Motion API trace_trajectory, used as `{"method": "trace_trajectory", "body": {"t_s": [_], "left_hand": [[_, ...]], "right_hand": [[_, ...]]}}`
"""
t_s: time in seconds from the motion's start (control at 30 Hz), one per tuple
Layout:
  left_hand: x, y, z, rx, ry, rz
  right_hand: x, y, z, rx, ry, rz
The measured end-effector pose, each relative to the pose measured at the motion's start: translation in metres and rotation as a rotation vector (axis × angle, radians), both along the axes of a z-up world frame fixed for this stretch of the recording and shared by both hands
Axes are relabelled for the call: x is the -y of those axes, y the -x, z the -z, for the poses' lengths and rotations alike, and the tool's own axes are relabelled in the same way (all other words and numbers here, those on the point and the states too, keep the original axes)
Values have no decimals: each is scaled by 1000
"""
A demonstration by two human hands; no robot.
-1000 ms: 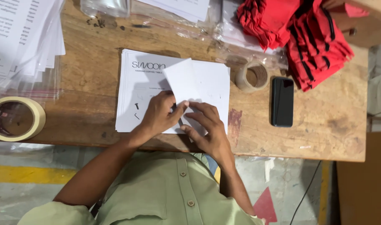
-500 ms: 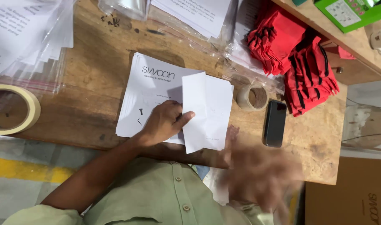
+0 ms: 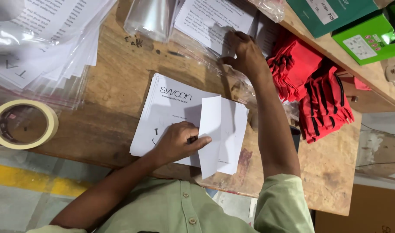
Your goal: Folding product instructions and inserting them into red hardware bags along with white envelopes.
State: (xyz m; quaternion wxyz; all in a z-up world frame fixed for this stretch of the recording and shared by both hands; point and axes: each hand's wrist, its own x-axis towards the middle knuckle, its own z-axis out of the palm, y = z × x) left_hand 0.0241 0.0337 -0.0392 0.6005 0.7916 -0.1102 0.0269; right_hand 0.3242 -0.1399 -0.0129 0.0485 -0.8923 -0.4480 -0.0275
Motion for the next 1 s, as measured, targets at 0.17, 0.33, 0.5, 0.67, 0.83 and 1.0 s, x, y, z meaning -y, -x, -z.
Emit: {"method": "trace_trajectory", "body": {"t_s": [0.17, 0.33, 0.5, 0.67, 0.83, 1.0], "left_hand": [[-1, 0, -3, -16, 23, 48], [-1, 1, -6, -36, 18, 46], [-1, 1, -8, -44, 38, 34], [0, 1, -5, -4, 57, 28], [2, 0, -4, 52, 44, 21], [3, 1, 2, -41, 28, 9]], "right_hand": [[4, 6, 4, -115, 20, 54], [-2, 14, -9, -89, -227, -27], [0, 12, 5, 159, -441, 116], [-2, 56, -10, 311, -454, 286], [20, 62, 12, 576, -368, 356], [18, 115, -22, 449, -929, 553]]}}
